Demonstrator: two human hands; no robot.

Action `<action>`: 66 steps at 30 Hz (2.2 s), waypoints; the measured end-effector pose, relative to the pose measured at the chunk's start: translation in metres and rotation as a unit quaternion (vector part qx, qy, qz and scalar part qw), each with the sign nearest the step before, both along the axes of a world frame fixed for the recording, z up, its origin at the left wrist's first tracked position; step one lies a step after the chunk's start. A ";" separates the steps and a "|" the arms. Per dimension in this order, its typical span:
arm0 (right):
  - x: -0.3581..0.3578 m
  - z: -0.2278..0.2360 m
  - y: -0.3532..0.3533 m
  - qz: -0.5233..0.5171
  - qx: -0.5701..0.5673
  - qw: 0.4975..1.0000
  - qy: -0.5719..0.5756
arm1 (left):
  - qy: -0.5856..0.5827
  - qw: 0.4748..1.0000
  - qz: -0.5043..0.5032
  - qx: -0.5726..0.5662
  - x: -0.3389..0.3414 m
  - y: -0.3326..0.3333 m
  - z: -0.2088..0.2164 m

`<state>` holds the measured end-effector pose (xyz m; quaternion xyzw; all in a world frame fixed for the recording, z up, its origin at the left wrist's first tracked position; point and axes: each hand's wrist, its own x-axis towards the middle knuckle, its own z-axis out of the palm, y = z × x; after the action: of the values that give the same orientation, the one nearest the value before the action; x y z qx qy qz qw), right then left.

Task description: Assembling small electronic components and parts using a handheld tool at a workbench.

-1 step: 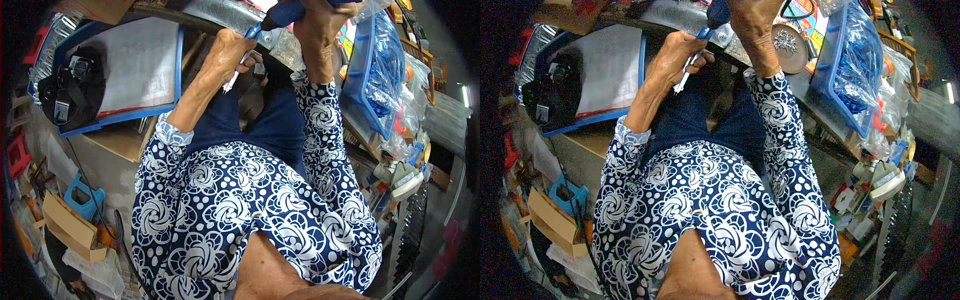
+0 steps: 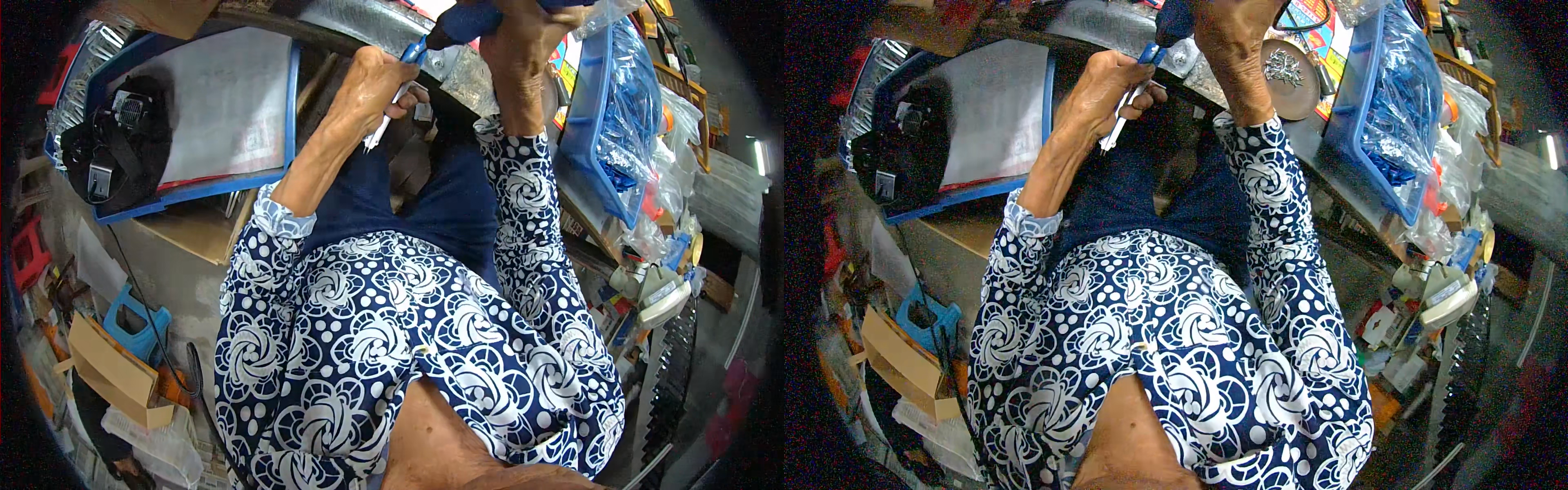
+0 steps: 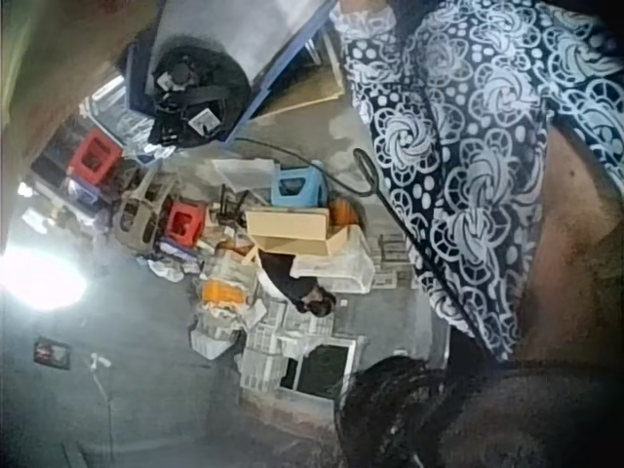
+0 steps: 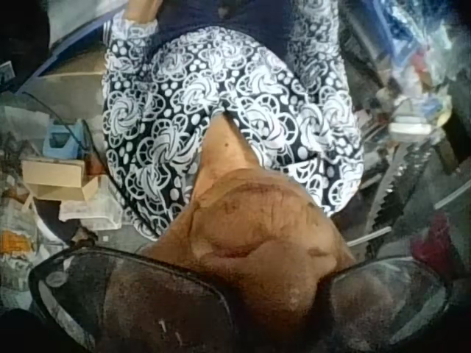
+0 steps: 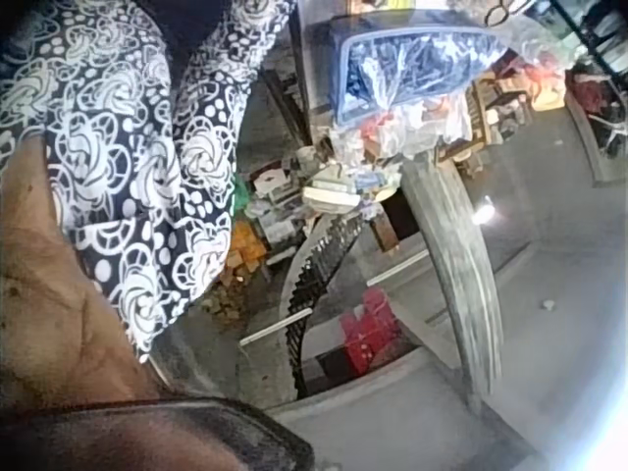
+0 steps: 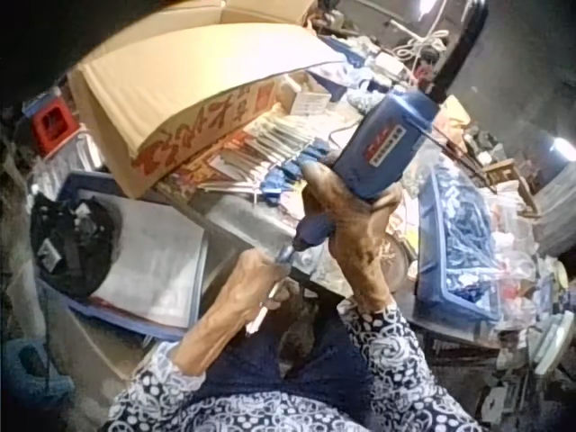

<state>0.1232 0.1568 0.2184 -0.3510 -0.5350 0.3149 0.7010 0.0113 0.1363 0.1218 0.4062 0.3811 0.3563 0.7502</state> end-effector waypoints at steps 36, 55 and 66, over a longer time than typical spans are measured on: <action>-0.002 0.003 -0.001 0.020 -0.018 1.000 -0.004 | -0.017 0.999 0.015 -0.045 0.002 0.002 -0.006; -0.004 0.002 0.000 0.016 -0.021 1.000 -0.015 | 0.027 0.999 -0.012 -0.028 0.001 0.001 -0.007; -0.003 -0.001 0.001 0.013 -0.024 1.000 -0.012 | 0.009 0.999 -0.027 -0.036 0.003 0.004 -0.012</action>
<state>0.1203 0.1582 0.2169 -0.3642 -0.5402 0.3323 0.6820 0.0143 0.1406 0.1102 0.3920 0.3892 0.3181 0.7705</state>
